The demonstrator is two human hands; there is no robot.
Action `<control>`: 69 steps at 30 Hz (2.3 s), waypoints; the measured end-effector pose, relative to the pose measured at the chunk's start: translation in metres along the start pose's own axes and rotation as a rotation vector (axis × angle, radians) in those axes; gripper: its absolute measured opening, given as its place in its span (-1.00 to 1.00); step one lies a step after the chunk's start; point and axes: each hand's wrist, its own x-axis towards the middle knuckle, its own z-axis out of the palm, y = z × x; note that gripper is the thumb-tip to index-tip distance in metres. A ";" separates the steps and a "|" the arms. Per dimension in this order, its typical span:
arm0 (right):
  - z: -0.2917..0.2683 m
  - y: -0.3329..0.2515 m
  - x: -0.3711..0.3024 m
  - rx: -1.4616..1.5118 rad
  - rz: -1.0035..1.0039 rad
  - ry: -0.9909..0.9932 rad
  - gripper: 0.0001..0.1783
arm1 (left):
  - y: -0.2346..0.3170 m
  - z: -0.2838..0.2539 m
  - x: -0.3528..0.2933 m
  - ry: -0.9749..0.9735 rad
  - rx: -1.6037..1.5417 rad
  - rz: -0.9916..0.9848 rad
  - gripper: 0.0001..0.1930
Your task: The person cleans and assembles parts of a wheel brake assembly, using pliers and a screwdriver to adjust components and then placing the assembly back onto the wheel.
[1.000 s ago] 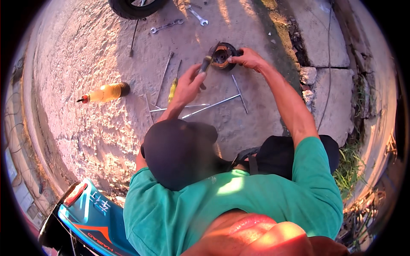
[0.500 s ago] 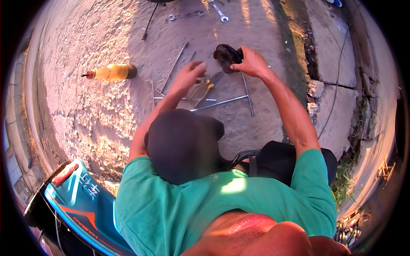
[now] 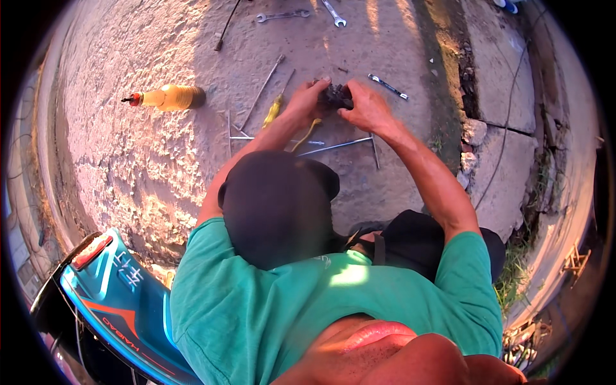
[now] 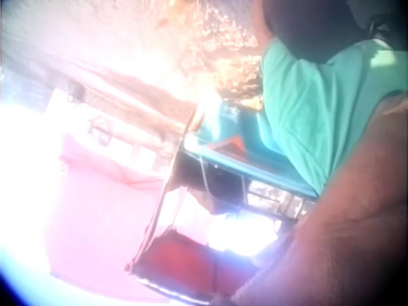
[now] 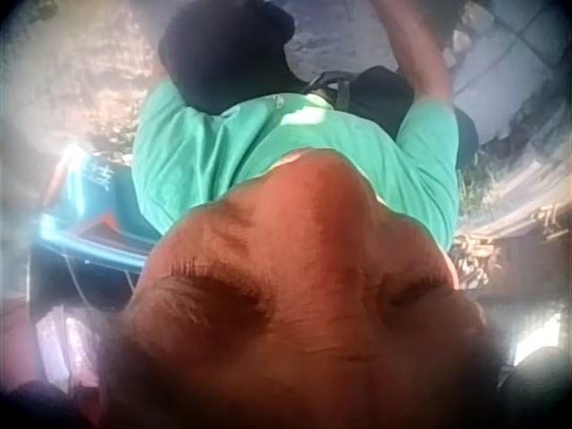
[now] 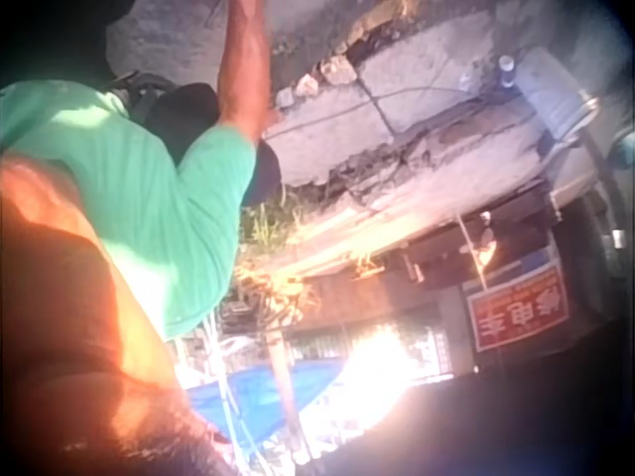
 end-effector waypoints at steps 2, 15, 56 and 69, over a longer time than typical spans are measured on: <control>0.011 0.000 -0.005 0.044 -0.043 0.006 -0.46 | -0.006 -0.001 0.001 0.022 0.021 0.025 -0.65; -0.062 0.017 0.028 1.180 0.494 -0.168 -0.29 | 0.067 -0.002 -0.020 -0.426 -0.017 0.170 -0.52; -0.046 -0.013 0.041 1.619 0.365 0.243 -0.56 | 0.069 0.049 -0.047 -0.031 -0.101 0.366 -0.44; -0.044 -0.025 0.033 1.530 0.351 0.417 -0.57 | 0.065 0.054 -0.047 0.019 -0.148 0.377 -0.47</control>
